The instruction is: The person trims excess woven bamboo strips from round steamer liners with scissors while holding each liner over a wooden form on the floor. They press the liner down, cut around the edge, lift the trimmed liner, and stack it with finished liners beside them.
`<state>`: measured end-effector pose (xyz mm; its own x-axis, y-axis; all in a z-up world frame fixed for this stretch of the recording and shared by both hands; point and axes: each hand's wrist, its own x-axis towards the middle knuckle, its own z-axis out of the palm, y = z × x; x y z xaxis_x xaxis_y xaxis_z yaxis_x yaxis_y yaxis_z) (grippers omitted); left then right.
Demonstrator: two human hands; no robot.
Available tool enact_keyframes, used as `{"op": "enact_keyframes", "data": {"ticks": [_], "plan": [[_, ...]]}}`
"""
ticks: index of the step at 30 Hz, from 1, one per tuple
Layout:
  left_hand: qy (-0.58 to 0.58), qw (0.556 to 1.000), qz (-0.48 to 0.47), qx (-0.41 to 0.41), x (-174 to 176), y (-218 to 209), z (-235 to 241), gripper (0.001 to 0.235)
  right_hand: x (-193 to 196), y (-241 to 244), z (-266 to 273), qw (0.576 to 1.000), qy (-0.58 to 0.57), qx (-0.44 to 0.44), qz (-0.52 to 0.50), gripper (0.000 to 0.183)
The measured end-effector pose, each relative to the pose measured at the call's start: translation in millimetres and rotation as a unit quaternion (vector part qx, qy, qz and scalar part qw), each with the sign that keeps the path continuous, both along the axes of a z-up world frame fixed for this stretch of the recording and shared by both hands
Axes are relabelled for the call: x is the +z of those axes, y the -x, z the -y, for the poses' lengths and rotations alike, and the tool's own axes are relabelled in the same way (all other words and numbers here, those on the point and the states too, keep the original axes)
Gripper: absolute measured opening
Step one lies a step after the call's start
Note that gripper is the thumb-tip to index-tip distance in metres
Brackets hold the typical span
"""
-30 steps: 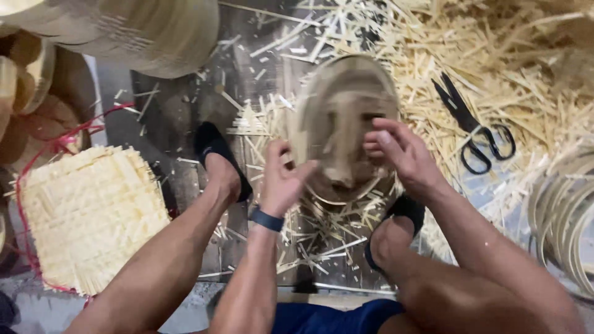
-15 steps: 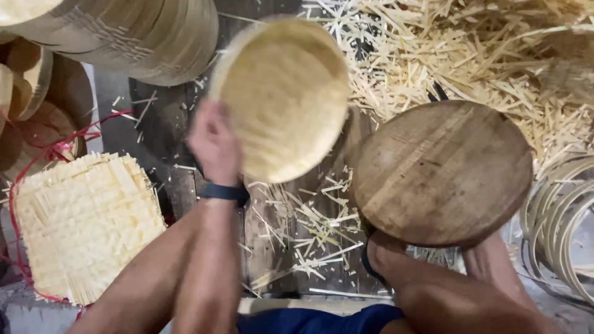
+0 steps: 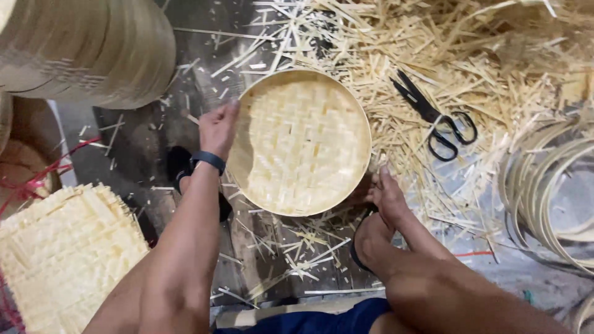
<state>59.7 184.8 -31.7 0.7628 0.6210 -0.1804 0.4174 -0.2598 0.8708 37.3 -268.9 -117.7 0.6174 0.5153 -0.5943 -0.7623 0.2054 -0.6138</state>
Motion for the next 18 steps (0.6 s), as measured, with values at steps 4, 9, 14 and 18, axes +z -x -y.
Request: {"op": "enact_keyframes", "data": {"ticks": [4, 9, 14, 18], "plan": [[-0.324, 0.936, 0.132, -0.050, 42.5, -14.2, 84.2, 0.022, 25.9, 18.3, 2.4, 0.968, 0.199, 0.011, 0.155, 0.071], [-0.383, 0.844, 0.009, -0.375, 34.1, 20.9, 269.0, 0.066, 11.6, 22.8, 1.8, 0.927, 0.298, 0.045, 0.225, 0.076], [-0.344, 0.877, -0.020, -0.335, 28.9, 45.7, 259.0, 0.063, 5.3, 23.1, 5.3, 0.911, 0.345, 0.064, 0.217, 0.079], [-0.429, 0.773, 0.026, -0.467, 62.2, 49.5, 138.7, 0.048, 30.3, 17.4, -8.8, 0.953, 0.235, 0.033, 0.188, 0.068]]}}
